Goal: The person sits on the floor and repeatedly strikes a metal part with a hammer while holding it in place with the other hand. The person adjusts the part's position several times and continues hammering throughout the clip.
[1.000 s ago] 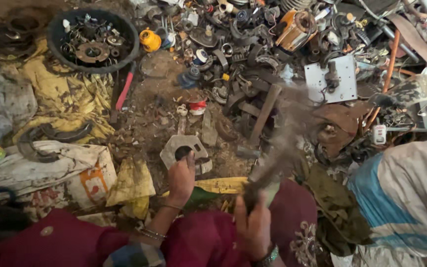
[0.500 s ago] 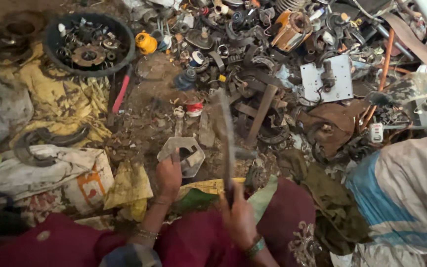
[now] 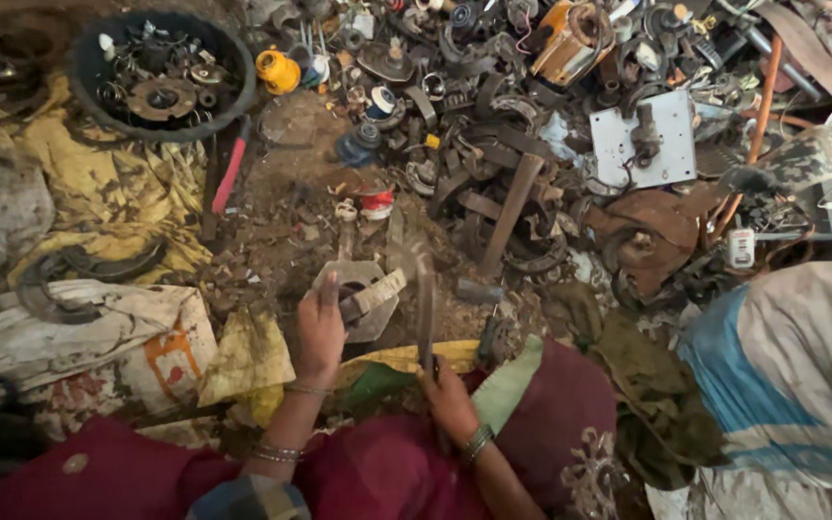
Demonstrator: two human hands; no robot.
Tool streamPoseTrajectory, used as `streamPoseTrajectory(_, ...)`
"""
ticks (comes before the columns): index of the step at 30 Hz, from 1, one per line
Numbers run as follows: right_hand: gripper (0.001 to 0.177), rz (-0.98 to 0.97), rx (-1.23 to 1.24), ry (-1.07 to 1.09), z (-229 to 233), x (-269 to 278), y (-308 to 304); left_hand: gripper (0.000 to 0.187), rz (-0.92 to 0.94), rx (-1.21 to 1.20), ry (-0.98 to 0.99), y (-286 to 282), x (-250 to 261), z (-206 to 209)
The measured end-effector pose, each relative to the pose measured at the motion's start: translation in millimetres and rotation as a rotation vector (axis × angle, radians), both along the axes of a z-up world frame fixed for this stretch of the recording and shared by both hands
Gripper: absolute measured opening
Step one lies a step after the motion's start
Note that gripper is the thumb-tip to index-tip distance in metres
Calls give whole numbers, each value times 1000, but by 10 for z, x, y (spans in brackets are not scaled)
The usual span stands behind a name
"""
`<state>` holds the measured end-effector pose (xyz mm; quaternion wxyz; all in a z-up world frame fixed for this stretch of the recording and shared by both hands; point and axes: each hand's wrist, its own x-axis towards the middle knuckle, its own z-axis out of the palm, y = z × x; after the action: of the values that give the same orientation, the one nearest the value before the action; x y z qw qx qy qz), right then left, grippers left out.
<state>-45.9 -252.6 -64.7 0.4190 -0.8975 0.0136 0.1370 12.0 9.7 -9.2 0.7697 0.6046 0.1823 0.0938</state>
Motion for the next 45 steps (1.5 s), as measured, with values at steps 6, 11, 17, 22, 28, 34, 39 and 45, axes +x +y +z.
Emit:
streamPoseTrajectory(6, 47, 47, -30, 40, -156, 83, -42, 53, -6, -241, 87, -48, -22, 439)
streamPoseTrajectory(11, 47, 112, -92, -282, 39, 39, 37, 56, -72, -279, 164, 0, -90, 640)
streamPoseTrajectory(17, 45, -54, 121, -290, 499, 41, 240, 58, -195, -453, 79, -26, -198, 542)
streamPoseTrajectory(22, 53, 49, 497, -144, 778, -11, 292, 57, -279, -394, 126, -152, -213, 120)
streamPoseTrajectory(28, 51, -185, 1026, 116, 884, -25, 306, 33, -548, 519, -421, -513, -232, -158)
streamPoseTrajectory(34, 43, -107, 659, -127, 789, 77, 259, 28, -562, 921, -311, -457, -281, 247)
streamPoseTrajectory(39, 49, -70, 368, -382, 772, 80, 274, 29, -363, 779, -410, -348, -216, 650)
streamPoseTrajectory(45, 52, 11, 279, -379, 889, 35, 274, 60, -378, 646, -526, -357, -219, 872)
